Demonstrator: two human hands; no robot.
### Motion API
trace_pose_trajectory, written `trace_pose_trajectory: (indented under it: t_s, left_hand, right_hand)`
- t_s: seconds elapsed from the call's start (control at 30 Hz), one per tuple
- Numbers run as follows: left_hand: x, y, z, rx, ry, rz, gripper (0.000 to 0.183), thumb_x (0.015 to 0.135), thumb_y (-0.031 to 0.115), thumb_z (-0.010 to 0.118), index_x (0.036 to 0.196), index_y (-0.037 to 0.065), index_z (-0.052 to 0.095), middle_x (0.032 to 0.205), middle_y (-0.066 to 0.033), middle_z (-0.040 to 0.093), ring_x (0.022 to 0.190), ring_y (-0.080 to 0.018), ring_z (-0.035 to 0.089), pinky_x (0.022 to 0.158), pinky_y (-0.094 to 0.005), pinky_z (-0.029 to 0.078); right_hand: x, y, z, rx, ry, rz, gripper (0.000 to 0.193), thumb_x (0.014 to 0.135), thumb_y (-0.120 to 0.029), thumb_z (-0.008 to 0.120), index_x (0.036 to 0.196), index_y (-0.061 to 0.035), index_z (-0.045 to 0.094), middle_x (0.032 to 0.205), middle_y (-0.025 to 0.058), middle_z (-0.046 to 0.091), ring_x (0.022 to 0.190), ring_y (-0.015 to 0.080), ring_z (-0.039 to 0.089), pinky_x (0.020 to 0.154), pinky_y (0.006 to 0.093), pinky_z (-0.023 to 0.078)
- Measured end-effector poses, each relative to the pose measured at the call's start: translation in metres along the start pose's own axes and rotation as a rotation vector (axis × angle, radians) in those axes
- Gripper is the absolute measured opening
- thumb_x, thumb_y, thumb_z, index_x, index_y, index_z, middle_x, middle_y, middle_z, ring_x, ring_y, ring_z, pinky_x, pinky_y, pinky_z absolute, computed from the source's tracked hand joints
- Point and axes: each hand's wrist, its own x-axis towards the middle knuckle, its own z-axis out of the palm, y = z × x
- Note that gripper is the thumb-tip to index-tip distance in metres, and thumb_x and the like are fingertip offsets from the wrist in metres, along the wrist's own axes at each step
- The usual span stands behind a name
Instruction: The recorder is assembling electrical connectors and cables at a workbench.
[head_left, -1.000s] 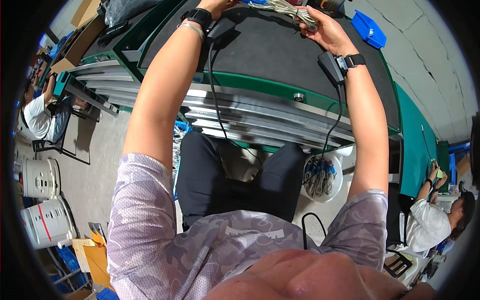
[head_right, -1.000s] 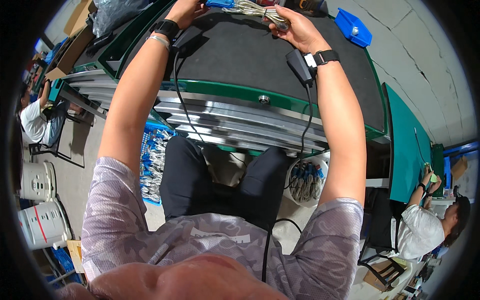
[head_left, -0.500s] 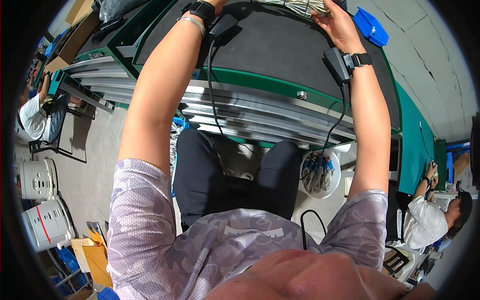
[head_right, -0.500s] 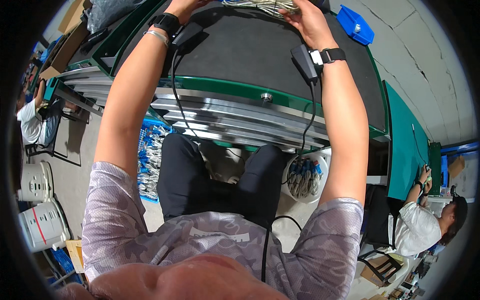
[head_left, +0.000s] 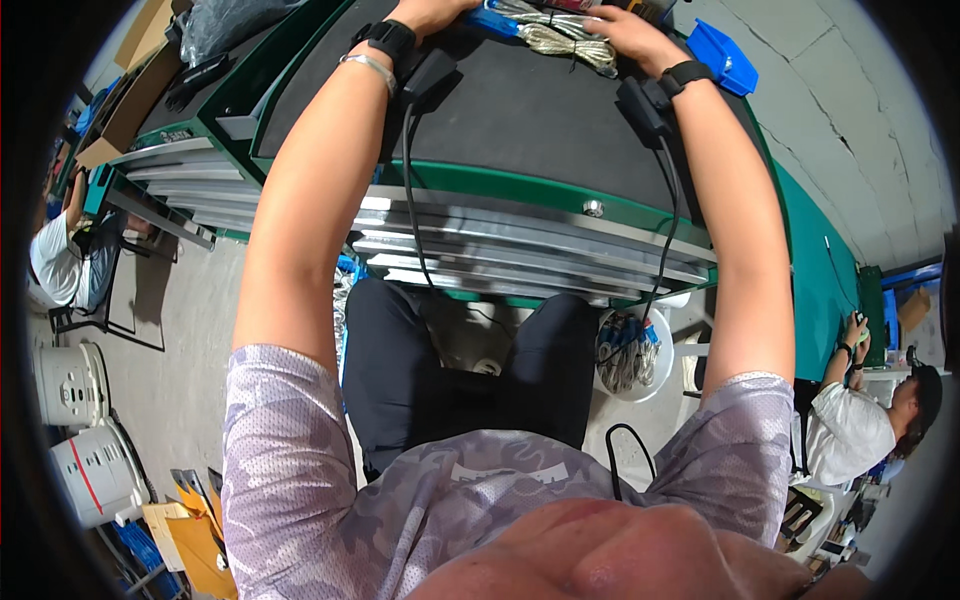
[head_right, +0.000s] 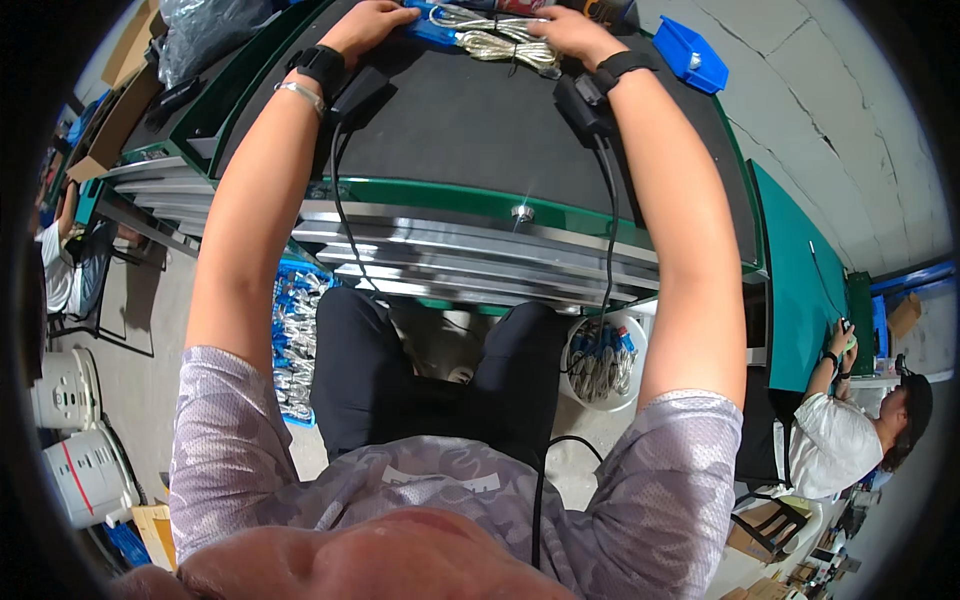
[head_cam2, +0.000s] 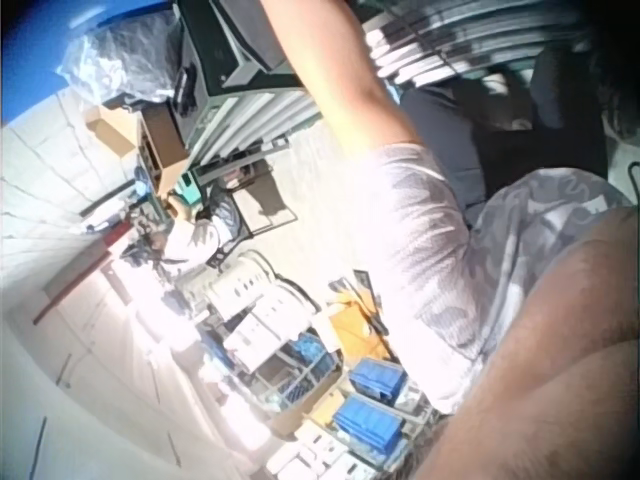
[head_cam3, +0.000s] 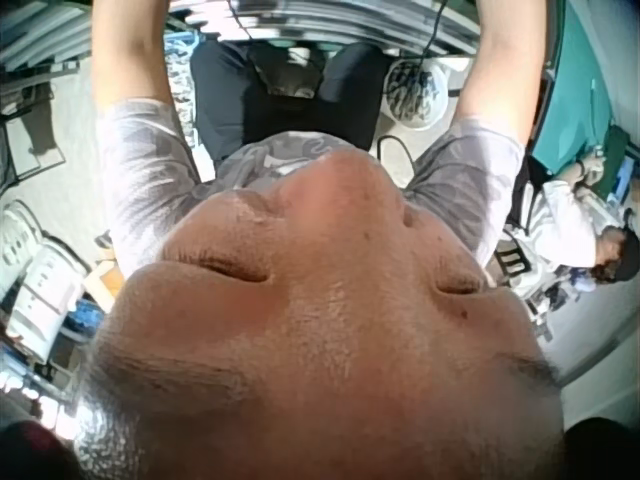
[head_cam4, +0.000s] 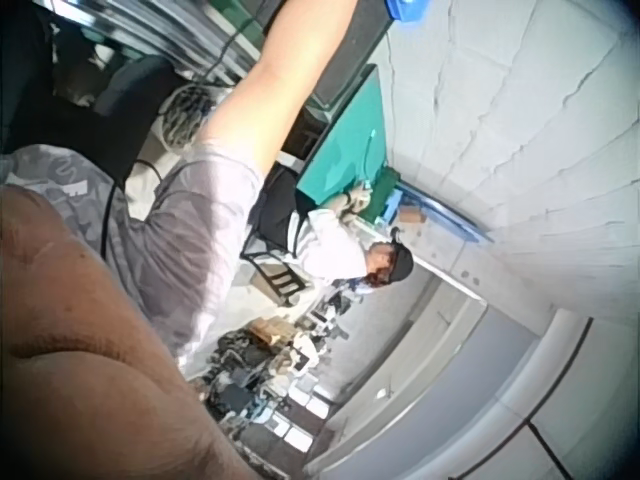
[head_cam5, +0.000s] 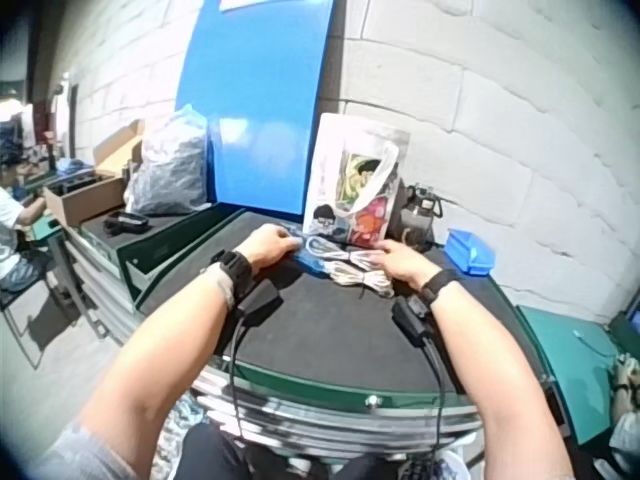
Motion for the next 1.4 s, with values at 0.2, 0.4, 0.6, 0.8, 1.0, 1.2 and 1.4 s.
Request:
trace_pose_trajectory:
  t_s: [0.2, 0.4, 0.6, 0.8, 1.0, 1.2, 1.4]
  left_hand:
    - [-0.004, -0.016, -0.010, -0.177, -0.252, 0.009, 0.031, 0.092, 0.036, 0.070, 0.101, 0.007, 0.071, 0.082, 0.0021, 0.062, 0.083, -0.0087, 0.056, 0.080, -0.0254, 0.043]
    - [-0.012, 0.007, -0.012, -0.017, -0.520, 0.176, 0.036, 0.091, 0.045, 0.070, 0.098, 0.010, 0.071, 0.083, 0.0018, 0.064, 0.080, -0.0082, 0.057, 0.077, -0.0230, 0.042]
    - [-0.035, 0.062, -0.002, -0.007, -0.028, 0.197, 0.035, 0.094, 0.032, 0.064, 0.101, -0.001, 0.069, 0.077, -0.0089, 0.068, 0.069, -0.0173, 0.061, 0.064, -0.0334, 0.049]
    - [-0.048, 0.102, 0.006, 0.224, -0.296, 0.531, 0.045, 0.092, 0.038, 0.067, 0.114, -0.002, 0.066, 0.100, -0.0211, 0.071, 0.093, -0.0333, 0.069, 0.081, -0.0388, 0.053]
    - [-0.032, 0.113, 0.024, 0.508, -0.628, 0.590, 0.053, 0.084, 0.045, 0.074, 0.109, -0.001, 0.066, 0.097, -0.0219, 0.070, 0.094, -0.0379, 0.067, 0.079, -0.0435, 0.051]
    - [-0.035, 0.103, 0.024, 0.253, -0.671, 0.485, 0.046, 0.086, 0.041, 0.074, 0.100, -0.002, 0.065, 0.081, -0.0156, 0.066, 0.076, -0.0226, 0.062, 0.070, -0.0360, 0.048]
    - [-0.043, 0.103, 0.018, 0.176, -0.531, 0.460, 0.041, 0.090, 0.037, 0.072, 0.100, -0.002, 0.064, 0.079, -0.0112, 0.064, 0.072, -0.0176, 0.057, 0.067, -0.0333, 0.047]
  right_hand:
    - [-0.034, -0.033, -0.029, 0.083, -0.346, -0.091, 0.042, 0.092, -0.019, 0.067, 0.130, -0.0056, 0.059, 0.112, 0.0019, 0.065, 0.097, 0.0106, 0.058, 0.086, 0.0259, 0.046]
    - [-0.080, -0.030, -0.066, 0.365, -0.489, 0.026, 0.039, 0.091, -0.024, 0.070, 0.127, -0.0105, 0.062, 0.095, -0.0074, 0.061, 0.077, -0.0001, 0.046, 0.062, 0.0169, 0.034]
    - [-0.090, -0.016, -0.060, 0.436, -0.499, -0.027, 0.039, 0.092, -0.024, 0.068, 0.127, -0.0097, 0.062, 0.104, -0.0066, 0.065, 0.083, -0.0019, 0.050, 0.063, 0.0156, 0.035]
    - [-0.091, -0.014, -0.052, 0.464, -0.410, -0.061, 0.036, 0.091, -0.024, 0.070, 0.124, -0.0101, 0.066, 0.102, -0.0050, 0.067, 0.077, -0.0014, 0.051, 0.059, 0.0149, 0.034]
    - [-0.090, -0.019, -0.056, 0.484, -0.422, -0.094, 0.050, 0.094, -0.034, 0.064, 0.135, -0.0059, 0.055, 0.122, 0.0054, 0.061, 0.117, 0.0155, 0.057, 0.098, 0.0272, 0.045]
    - [-0.103, -0.053, -0.055, 0.851, -0.384, 0.077, 0.035, 0.100, -0.024, 0.059, 0.126, -0.0017, 0.057, 0.109, 0.0086, 0.067, 0.097, 0.0128, 0.062, 0.081, 0.0257, 0.051]
    - [-0.097, -0.050, -0.058, 0.796, -0.506, 0.092, 0.050, 0.103, -0.043, 0.048, 0.135, -0.0041, 0.052, 0.111, 0.0084, 0.068, 0.095, 0.0145, 0.066, 0.083, 0.0284, 0.054]
